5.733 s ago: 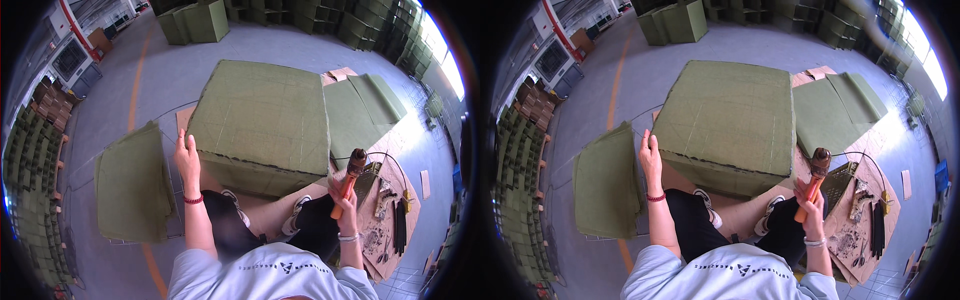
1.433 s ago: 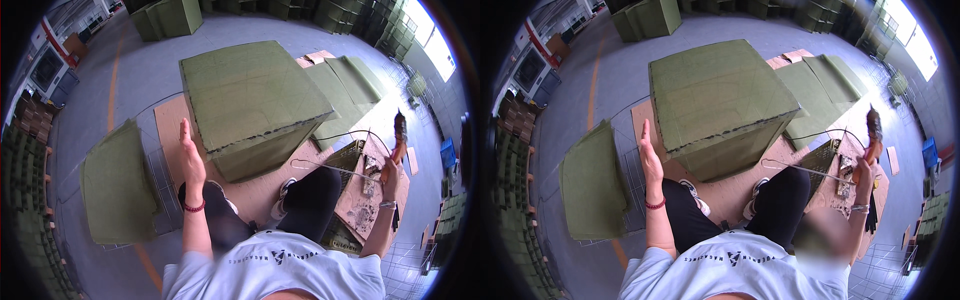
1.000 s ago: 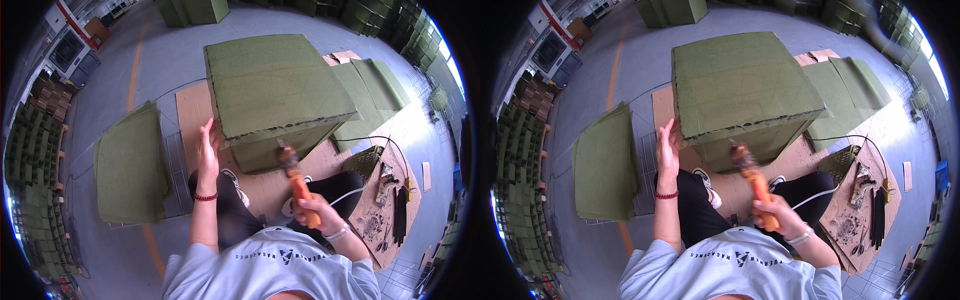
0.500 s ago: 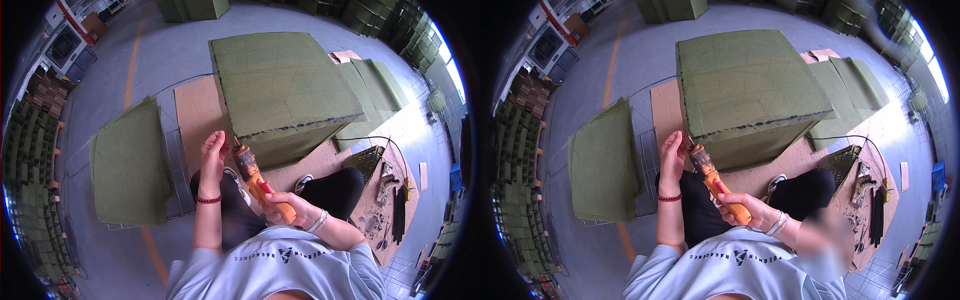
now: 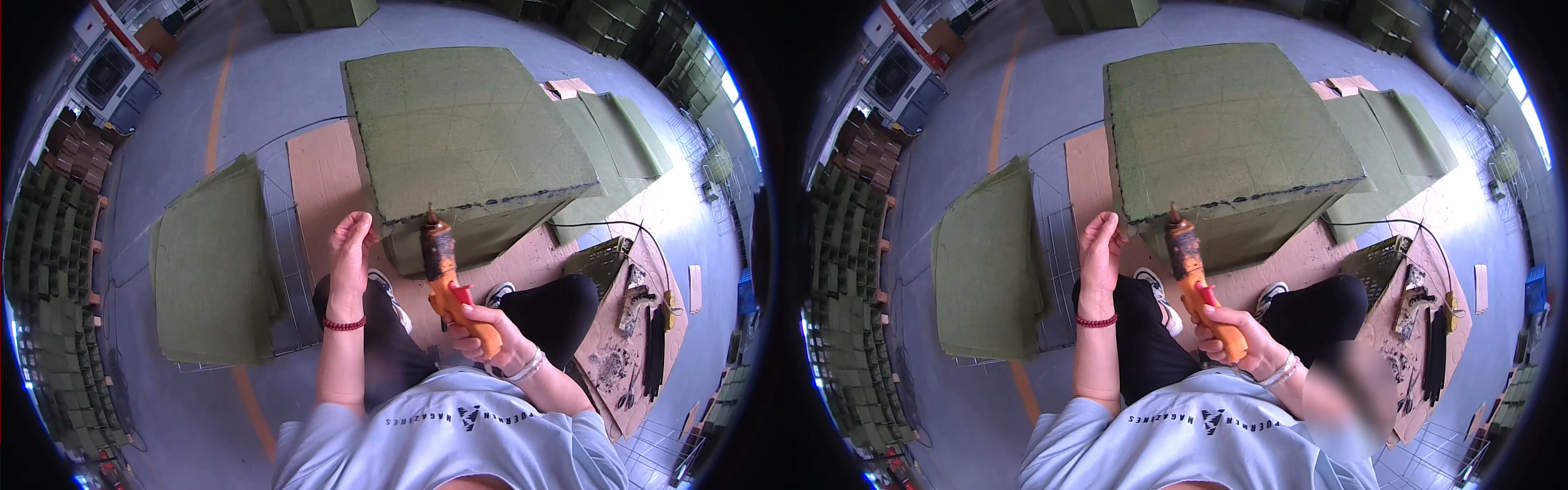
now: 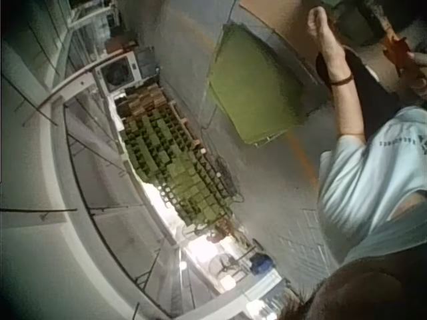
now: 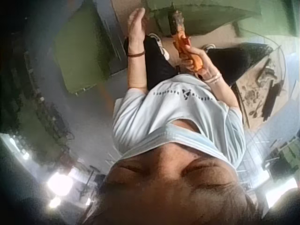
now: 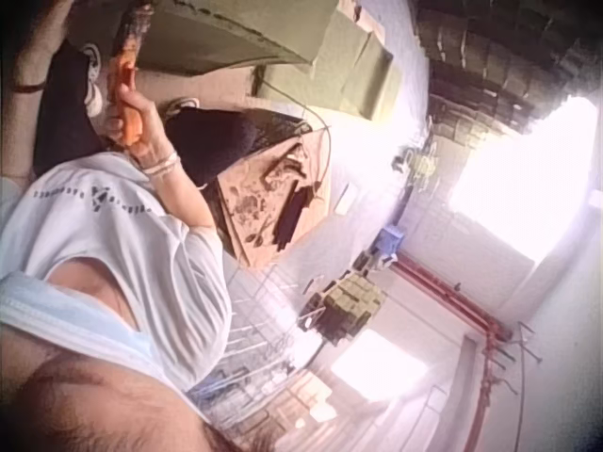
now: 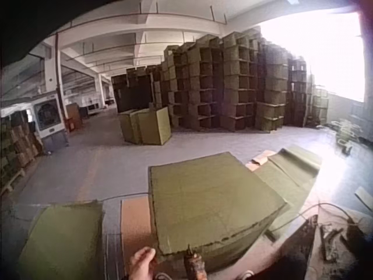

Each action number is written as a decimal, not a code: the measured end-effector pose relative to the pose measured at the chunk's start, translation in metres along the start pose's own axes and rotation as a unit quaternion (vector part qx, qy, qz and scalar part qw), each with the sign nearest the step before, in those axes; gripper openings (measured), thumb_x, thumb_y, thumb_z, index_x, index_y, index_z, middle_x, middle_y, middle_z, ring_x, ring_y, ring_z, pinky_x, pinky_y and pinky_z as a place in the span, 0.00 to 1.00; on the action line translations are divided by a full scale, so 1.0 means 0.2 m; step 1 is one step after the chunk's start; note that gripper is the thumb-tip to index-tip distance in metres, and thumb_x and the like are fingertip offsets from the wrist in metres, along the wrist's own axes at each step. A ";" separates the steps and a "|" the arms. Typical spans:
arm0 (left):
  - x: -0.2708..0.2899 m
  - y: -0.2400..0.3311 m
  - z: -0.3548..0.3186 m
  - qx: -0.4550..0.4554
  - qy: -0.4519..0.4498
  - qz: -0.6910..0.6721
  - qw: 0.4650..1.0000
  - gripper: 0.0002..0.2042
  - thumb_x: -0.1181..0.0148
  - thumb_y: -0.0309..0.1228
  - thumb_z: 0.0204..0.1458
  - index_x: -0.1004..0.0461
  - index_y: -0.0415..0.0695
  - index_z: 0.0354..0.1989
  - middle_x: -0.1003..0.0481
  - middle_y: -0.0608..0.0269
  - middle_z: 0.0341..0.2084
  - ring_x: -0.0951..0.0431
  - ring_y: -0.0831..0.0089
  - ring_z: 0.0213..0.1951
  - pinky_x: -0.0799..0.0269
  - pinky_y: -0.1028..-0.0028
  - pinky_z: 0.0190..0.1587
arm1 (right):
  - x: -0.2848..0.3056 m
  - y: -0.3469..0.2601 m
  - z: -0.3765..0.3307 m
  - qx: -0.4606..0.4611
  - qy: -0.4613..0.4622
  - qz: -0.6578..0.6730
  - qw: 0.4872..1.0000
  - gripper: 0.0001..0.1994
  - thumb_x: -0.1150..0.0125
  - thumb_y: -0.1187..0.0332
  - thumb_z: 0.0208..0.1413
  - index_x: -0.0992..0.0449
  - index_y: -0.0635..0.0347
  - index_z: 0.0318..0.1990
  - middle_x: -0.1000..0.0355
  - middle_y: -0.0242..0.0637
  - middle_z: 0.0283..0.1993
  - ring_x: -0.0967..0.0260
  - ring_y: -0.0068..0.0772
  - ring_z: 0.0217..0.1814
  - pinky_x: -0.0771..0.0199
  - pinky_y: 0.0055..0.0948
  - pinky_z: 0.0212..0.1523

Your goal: Assembling fabric covers onto metal wire frames using a hot glue gun.

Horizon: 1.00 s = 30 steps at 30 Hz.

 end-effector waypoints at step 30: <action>-0.65 0.20 -0.03 -0.419 -0.083 0.730 0.534 0.40 0.78 0.62 0.58 0.50 0.41 0.68 0.49 0.54 0.67 0.55 0.53 0.69 0.59 0.56 0.68 | 1.56 -0.10 -2.10 0.669 0.607 0.076 0.421 0.15 0.32 0.68 0.46 0.28 0.60 0.40 0.31 0.29 0.31 0.33 0.23 0.26 0.32 0.24 0.27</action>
Point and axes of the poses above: each hand's wrist, its own z-axis towards the middle knuckle, its own x-axis out of the back of the hand, y = z × x, the point moved 6 cm from there along z, towards the middle knuckle
